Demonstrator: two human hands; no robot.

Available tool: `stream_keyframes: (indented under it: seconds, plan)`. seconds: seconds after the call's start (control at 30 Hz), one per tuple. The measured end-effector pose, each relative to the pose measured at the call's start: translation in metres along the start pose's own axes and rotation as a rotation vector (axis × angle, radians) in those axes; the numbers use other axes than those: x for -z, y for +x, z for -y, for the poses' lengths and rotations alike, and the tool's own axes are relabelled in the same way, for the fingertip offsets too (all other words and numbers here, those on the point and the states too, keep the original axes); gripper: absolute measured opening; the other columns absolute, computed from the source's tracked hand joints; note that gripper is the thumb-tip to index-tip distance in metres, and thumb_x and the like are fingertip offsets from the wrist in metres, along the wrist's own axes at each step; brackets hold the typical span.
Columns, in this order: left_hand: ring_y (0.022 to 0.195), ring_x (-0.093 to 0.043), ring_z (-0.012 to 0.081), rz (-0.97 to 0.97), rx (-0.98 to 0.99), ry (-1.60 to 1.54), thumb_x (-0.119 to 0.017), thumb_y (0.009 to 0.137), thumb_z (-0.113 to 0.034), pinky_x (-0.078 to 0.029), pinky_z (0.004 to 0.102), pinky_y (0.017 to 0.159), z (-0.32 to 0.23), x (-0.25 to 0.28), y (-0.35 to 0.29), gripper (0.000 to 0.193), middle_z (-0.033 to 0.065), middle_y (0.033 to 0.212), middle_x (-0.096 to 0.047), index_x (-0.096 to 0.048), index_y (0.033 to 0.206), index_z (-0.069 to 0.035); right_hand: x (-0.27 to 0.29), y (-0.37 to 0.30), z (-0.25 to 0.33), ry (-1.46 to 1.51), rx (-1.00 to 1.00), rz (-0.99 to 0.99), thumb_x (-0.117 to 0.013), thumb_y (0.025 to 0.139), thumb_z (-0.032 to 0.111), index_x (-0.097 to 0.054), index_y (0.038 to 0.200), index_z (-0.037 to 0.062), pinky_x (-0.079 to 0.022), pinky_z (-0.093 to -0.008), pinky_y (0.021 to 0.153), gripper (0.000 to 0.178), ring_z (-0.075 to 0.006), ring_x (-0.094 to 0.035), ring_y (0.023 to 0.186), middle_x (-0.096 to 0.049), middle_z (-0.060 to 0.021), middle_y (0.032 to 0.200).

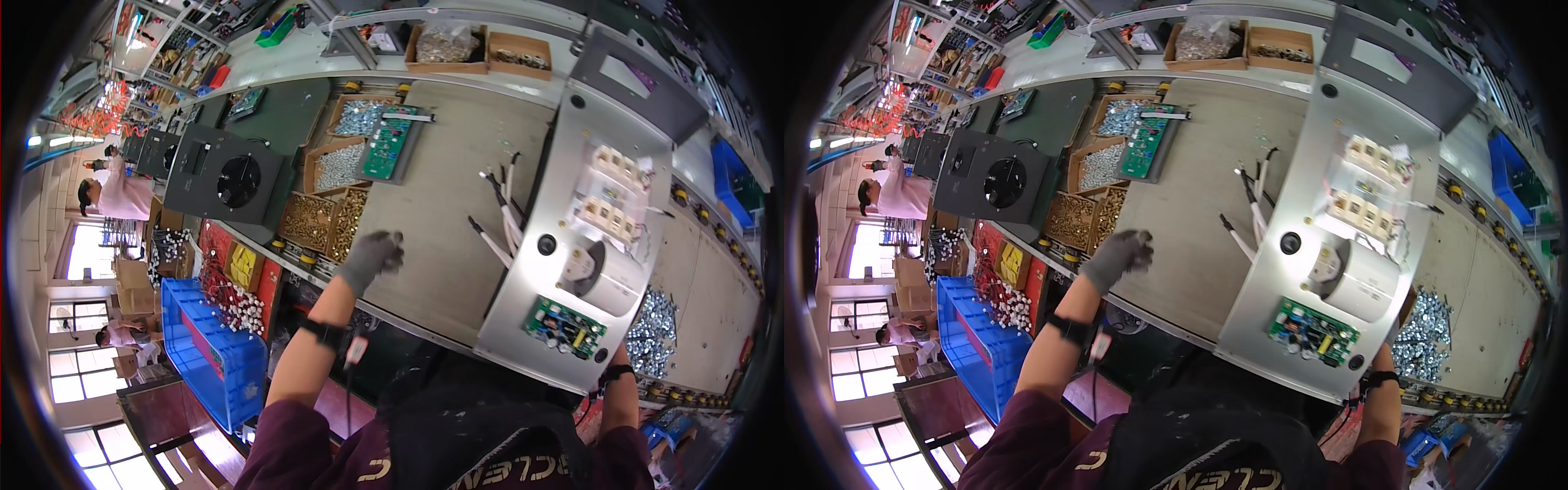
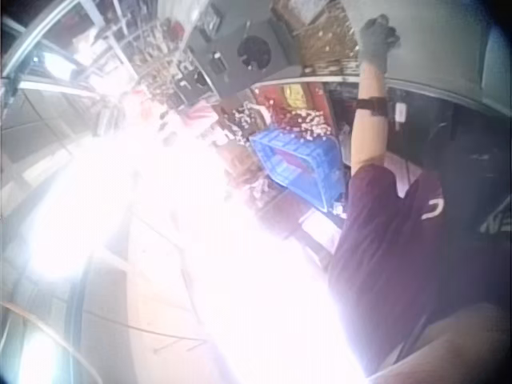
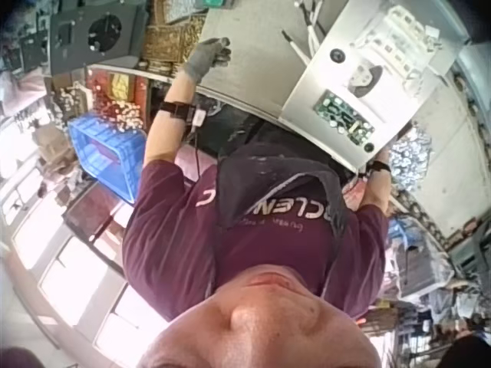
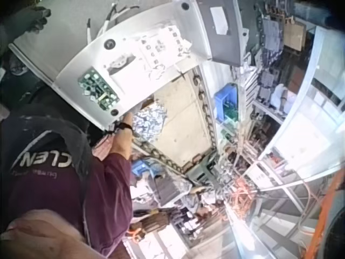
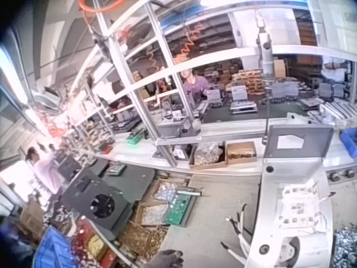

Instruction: The worker is assembling internal components and wiring for a solar inverter chassis on a factory production line.

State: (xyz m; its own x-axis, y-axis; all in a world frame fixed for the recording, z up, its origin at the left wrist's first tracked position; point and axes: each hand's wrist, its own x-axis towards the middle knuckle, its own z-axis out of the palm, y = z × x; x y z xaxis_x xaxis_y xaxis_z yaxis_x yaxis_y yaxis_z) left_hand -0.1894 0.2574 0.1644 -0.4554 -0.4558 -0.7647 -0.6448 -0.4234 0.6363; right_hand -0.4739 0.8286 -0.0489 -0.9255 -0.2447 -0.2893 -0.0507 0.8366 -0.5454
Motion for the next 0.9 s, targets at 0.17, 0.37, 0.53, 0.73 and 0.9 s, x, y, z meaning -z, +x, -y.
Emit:
stream_keyframes:
  seconds: [0.17, 0.37, 0.53, 0.73, 0.9]
  plan:
    - [0.066, -0.056, 0.0134, -0.433, 0.031, -0.123, -0.063, 0.091, -0.034, -0.050, 0.0296, 0.056, -0.019, 0.067, 0.138, 0.029, 0.0030, 0.082, -0.058, -0.060, 0.106, -0.009, 0.049, -0.017, -0.009, 0.410, -0.186, -0.208, -0.056, 0.089, 0.013, -0.056, 0.122, -0.0046, -0.048, -0.0375, 0.086, 0.038, -0.0251, -0.061, 0.099, -0.065, -0.0180, 0.111]
    - [0.065, -0.054, 0.0159, -0.376, 0.009, -0.373, -0.059, 0.092, -0.025, -0.043, 0.0281, 0.056, -0.021, 0.099, 0.202, 0.017, 0.0039, 0.076, -0.059, -0.065, 0.093, -0.009, 0.090, -0.094, 0.107, 0.702, -0.303, -0.414, -0.047, 0.095, 0.004, -0.055, 0.127, -0.0026, -0.050, -0.0291, 0.083, 0.034, -0.0151, -0.061, 0.099, -0.064, -0.0089, 0.114]
    - [0.070, -0.061, 0.0181, -0.507, 0.035, -0.666, -0.064, 0.087, -0.010, -0.052, 0.0264, 0.055, -0.041, 0.095, 0.202, 0.014, 0.0092, 0.093, -0.064, -0.062, 0.099, -0.002, 0.082, -0.103, 0.178, 0.783, -0.237, -0.465, -0.046, 0.092, 0.002, -0.054, 0.128, -0.0021, -0.049, -0.0293, 0.088, 0.038, -0.0167, -0.061, 0.102, -0.063, -0.0091, 0.117]
    - [0.064, -0.059, 0.0149, -0.520, -0.525, -0.634, -0.067, 0.084, -0.009, -0.051, 0.0253, 0.052, -0.066, 0.063, 0.170, 0.041, 0.0113, 0.089, -0.059, -0.044, 0.116, 0.003, 0.093, -0.103, 0.179, 0.756, -0.218, -0.347, -0.045, 0.094, 0.011, -0.056, 0.125, -0.0020, -0.047, -0.0296, 0.089, 0.035, -0.0168, -0.061, 0.102, -0.064, -0.0089, 0.116]
    - [0.070, -0.061, 0.0161, -0.366, -0.243, -0.430, -0.072, 0.080, -0.018, -0.051, 0.0296, 0.057, -0.045, -0.001, 0.166, 0.038, 0.0103, 0.092, -0.061, -0.052, 0.109, -0.002, 0.093, -0.100, 0.154, 0.690, -0.138, -0.253, -0.043, 0.098, 0.019, -0.049, 0.132, -0.0016, -0.044, -0.0342, 0.097, 0.040, -0.0197, -0.056, 0.113, -0.058, -0.0116, 0.127]
